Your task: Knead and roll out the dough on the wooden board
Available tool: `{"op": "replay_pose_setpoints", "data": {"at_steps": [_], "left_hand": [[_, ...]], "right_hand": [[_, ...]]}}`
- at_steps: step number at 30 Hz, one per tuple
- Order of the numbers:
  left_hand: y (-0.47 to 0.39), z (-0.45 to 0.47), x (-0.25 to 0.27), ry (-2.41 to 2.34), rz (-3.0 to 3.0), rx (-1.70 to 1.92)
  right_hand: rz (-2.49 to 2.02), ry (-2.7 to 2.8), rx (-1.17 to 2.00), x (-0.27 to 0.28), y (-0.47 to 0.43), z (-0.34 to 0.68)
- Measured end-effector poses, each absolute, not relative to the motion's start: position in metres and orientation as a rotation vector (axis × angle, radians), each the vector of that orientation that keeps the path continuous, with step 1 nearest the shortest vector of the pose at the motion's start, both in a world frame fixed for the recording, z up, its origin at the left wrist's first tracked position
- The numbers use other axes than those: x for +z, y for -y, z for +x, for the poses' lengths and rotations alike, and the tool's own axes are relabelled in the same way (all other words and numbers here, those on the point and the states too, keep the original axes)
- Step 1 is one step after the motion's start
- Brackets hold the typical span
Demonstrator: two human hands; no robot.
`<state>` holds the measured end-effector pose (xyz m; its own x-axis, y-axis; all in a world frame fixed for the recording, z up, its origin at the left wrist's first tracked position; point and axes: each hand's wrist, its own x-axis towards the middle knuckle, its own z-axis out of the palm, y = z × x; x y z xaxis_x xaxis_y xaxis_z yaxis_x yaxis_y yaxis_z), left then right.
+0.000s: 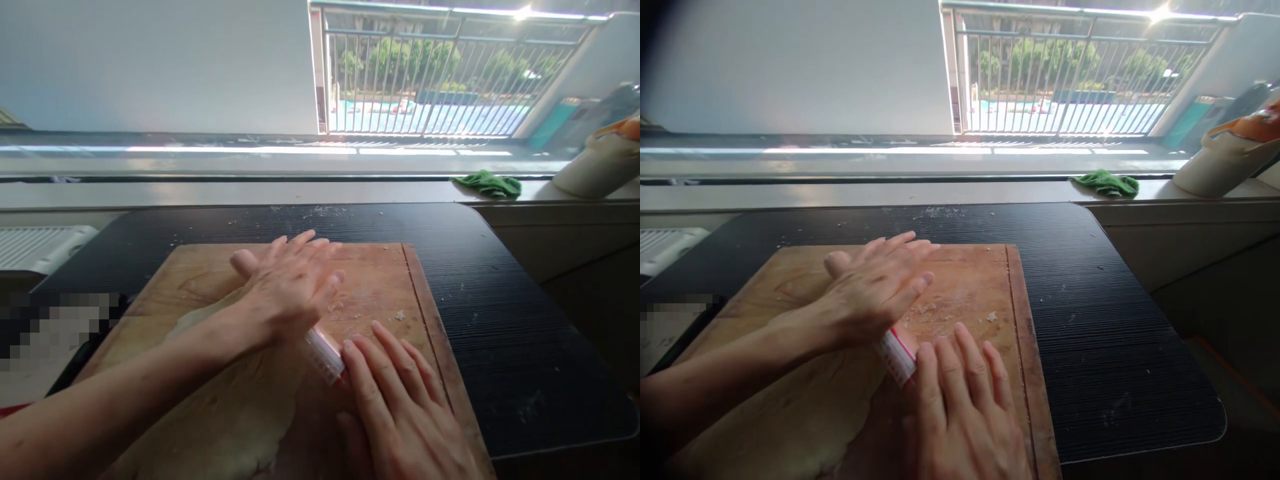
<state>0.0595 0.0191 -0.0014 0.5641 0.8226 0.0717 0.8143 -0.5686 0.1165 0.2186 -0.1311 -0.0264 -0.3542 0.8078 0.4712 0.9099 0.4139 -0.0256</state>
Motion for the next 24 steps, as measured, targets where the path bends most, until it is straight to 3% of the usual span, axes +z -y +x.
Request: {"op": "replay_pose_setpoints", "data": {"at_steps": [19,24], "left_hand": [[-0.052,0.102,0.0,-1.121,2.754,0.508],[-0.074,0.109,-0.002,-1.142,2.792,0.486]], "right_hand": [[-1.47,2.357,-0.329,-0.035,0.14,0.204],[-1.473,2.353,-0.105,-0.031,0.127,0.201]]}}
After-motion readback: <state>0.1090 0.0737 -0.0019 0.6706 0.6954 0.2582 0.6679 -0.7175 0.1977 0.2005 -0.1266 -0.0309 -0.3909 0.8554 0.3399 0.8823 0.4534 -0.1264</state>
